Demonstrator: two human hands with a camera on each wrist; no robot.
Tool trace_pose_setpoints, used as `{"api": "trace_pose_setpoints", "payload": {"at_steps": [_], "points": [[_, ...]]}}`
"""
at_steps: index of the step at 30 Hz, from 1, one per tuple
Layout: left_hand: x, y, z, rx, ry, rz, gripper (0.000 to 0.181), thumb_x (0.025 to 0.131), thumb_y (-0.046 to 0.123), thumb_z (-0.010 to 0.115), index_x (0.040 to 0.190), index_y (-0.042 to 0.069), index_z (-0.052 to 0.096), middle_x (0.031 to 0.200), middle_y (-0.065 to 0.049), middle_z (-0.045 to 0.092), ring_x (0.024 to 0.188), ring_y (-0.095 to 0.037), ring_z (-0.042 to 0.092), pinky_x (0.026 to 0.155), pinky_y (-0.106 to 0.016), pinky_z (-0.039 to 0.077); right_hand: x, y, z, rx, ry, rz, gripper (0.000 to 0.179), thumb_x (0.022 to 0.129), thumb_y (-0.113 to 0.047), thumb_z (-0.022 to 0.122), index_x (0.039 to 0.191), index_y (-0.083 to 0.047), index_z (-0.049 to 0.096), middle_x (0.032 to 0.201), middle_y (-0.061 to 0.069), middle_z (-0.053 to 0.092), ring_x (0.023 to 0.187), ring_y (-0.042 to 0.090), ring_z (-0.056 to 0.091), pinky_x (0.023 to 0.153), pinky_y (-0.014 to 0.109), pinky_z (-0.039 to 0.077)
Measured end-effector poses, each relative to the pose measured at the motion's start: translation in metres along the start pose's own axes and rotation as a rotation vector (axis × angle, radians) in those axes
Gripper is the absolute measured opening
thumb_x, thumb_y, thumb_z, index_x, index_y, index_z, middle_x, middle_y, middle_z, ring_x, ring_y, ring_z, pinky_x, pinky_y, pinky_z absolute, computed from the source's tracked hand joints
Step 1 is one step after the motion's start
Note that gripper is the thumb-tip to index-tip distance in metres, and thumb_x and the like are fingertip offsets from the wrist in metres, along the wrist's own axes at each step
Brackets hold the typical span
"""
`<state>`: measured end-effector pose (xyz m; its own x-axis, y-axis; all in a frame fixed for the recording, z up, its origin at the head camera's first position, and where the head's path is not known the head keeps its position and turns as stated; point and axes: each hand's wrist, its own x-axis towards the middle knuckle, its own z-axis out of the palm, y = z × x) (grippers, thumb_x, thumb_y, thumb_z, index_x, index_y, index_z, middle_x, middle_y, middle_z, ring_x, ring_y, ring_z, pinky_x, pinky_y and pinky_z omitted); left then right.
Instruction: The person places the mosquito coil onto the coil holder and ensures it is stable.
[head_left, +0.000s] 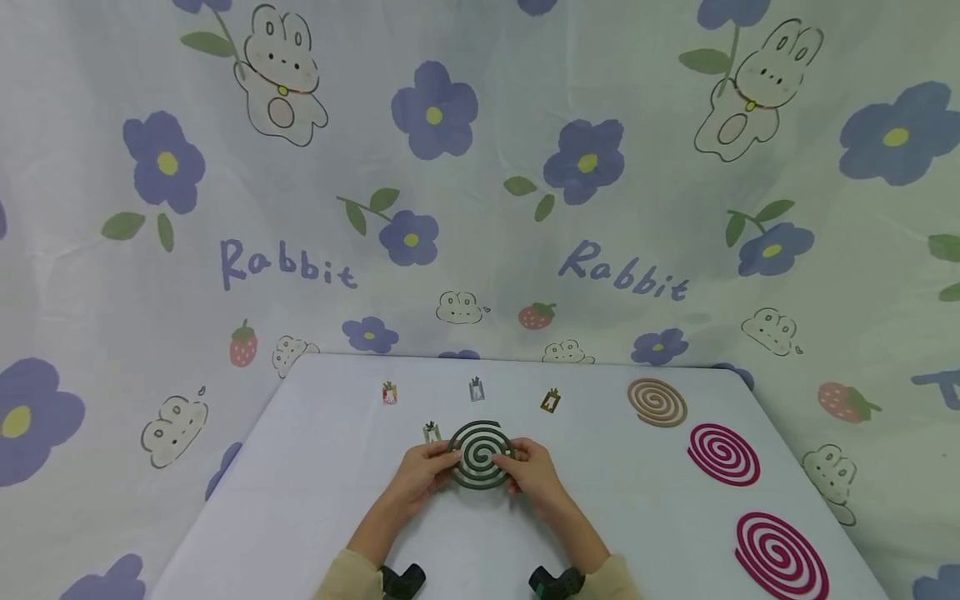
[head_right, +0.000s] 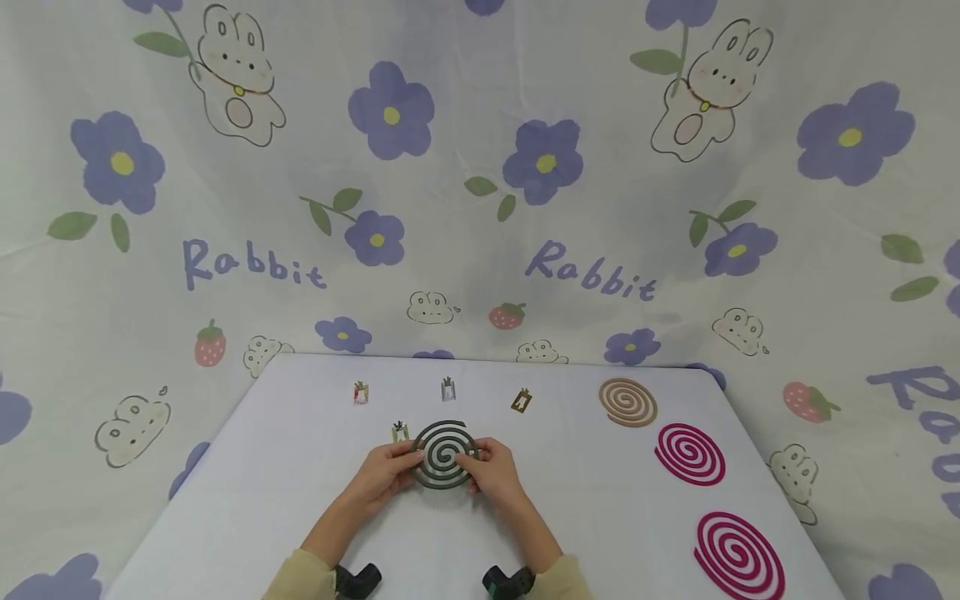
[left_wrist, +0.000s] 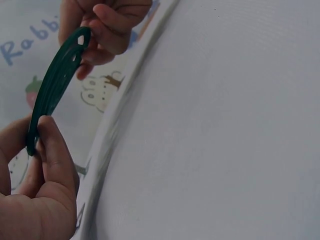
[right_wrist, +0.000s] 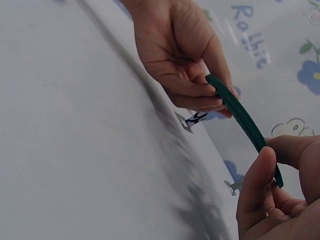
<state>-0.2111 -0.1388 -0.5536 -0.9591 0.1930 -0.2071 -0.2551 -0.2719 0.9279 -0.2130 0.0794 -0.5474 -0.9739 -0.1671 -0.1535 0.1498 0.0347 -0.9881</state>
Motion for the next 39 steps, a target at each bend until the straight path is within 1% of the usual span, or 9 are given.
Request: {"api": "trace_pose_setpoints", "payload": {"at_steps": [9,16,21,23,28,30,31,36,39], "points": [[0.0,0.003,-0.009,0.0,0.021,-0.002,0.04,0.091,0.003,0.066,0.123,-0.017,0.052,0.102,-0.01,0.065,0.085,-0.013,0.063,0.071,-0.024,0.053,0.004,0.0,0.01,-0.005,0.003,0.003,0.036,0.086,-0.017,0.075,0.11,0.005,0.059,0.076,0.003,0.061,0.052,0.009,0.05,0.044,0.021,0.046],[-0.001,0.005,-0.015,0.034,0.026,0.011,0.043,0.091,0.005,0.068,0.124,-0.017,0.052,0.102,-0.01,0.064,0.085,-0.013,0.063,0.072,-0.025,0.054,0.007,-0.001,0.018,-0.004,0.022,0.015,0.035,0.085,-0.018,0.076,0.109,0.003,0.06,0.076,0.002,0.062,0.052,0.008,0.05,0.044,0.02,0.045],[-0.002,0.007,-0.018,0.048,0.052,-0.006,0.044,0.091,0.006,0.068,0.125,-0.016,0.052,0.103,-0.01,0.065,0.086,-0.014,0.064,0.074,-0.026,0.054,0.008,-0.002,0.023,0.002,0.028,0.005,0.035,0.085,-0.018,0.076,0.109,0.003,0.06,0.076,0.002,0.061,0.052,0.008,0.049,0.045,0.019,0.043],[-0.002,0.007,-0.02,0.051,0.063,-0.017,0.043,0.09,0.006,0.068,0.124,-0.015,0.053,0.103,-0.01,0.065,0.087,-0.014,0.064,0.074,-0.026,0.054,0.004,-0.011,0.026,-0.003,0.026,0.0,0.034,0.087,-0.015,0.074,0.109,0.006,0.059,0.077,0.003,0.062,0.053,0.008,0.049,0.046,0.02,0.044],[-0.001,0.009,-0.021,0.045,0.078,-0.018,0.044,0.089,0.004,0.07,0.125,-0.015,0.052,0.101,-0.01,0.067,0.087,-0.015,0.065,0.073,-0.026,0.054,0.009,-0.012,0.03,-0.024,0.045,0.007,0.033,0.086,-0.014,0.074,0.109,0.005,0.06,0.082,0.005,0.064,0.061,0.011,0.056,0.049,0.024,0.048],[-0.001,0.01,-0.022,0.044,0.087,-0.015,0.045,0.088,0.004,0.07,0.125,-0.015,0.052,0.101,-0.01,0.068,0.088,-0.016,0.065,0.073,-0.027,0.054,0.016,-0.004,0.031,-0.02,0.053,0.009,0.034,0.084,-0.016,0.076,0.109,0.002,0.061,0.084,0.005,0.065,0.065,0.013,0.059,0.05,0.025,0.05],[-0.001,0.011,-0.022,0.045,0.091,-0.014,0.046,0.088,0.004,0.071,0.125,-0.014,0.052,0.1,-0.01,0.068,0.088,-0.016,0.065,0.073,-0.027,0.054,0.017,-0.005,0.032,-0.019,0.055,0.009,0.034,0.084,-0.015,0.076,0.109,0.002,0.061,0.084,0.005,0.065,0.066,0.013,0.06,0.05,0.025,0.051],[0.0,0.016,-0.025,0.057,0.114,-0.01,0.046,0.088,0.003,0.071,0.125,-0.014,0.052,0.101,-0.01,0.068,0.089,-0.016,0.065,0.074,-0.028,0.055,0.02,-0.008,0.039,-0.002,0.056,0.01,0.038,0.083,-0.012,0.077,0.113,0.004,0.059,0.086,0.008,0.066,0.065,0.014,0.062,0.048,0.025,0.052],[-0.001,0.019,-0.027,0.054,0.126,-0.01,0.044,0.087,0.003,0.071,0.124,-0.015,0.053,0.099,-0.009,0.068,0.086,-0.015,0.065,0.073,-0.027,0.055,0.023,-0.009,0.043,-0.001,0.054,0.005,0.039,0.082,-0.012,0.077,0.114,0.004,0.059,0.086,0.008,0.066,0.064,0.014,0.062,0.048,0.025,0.052]]}}
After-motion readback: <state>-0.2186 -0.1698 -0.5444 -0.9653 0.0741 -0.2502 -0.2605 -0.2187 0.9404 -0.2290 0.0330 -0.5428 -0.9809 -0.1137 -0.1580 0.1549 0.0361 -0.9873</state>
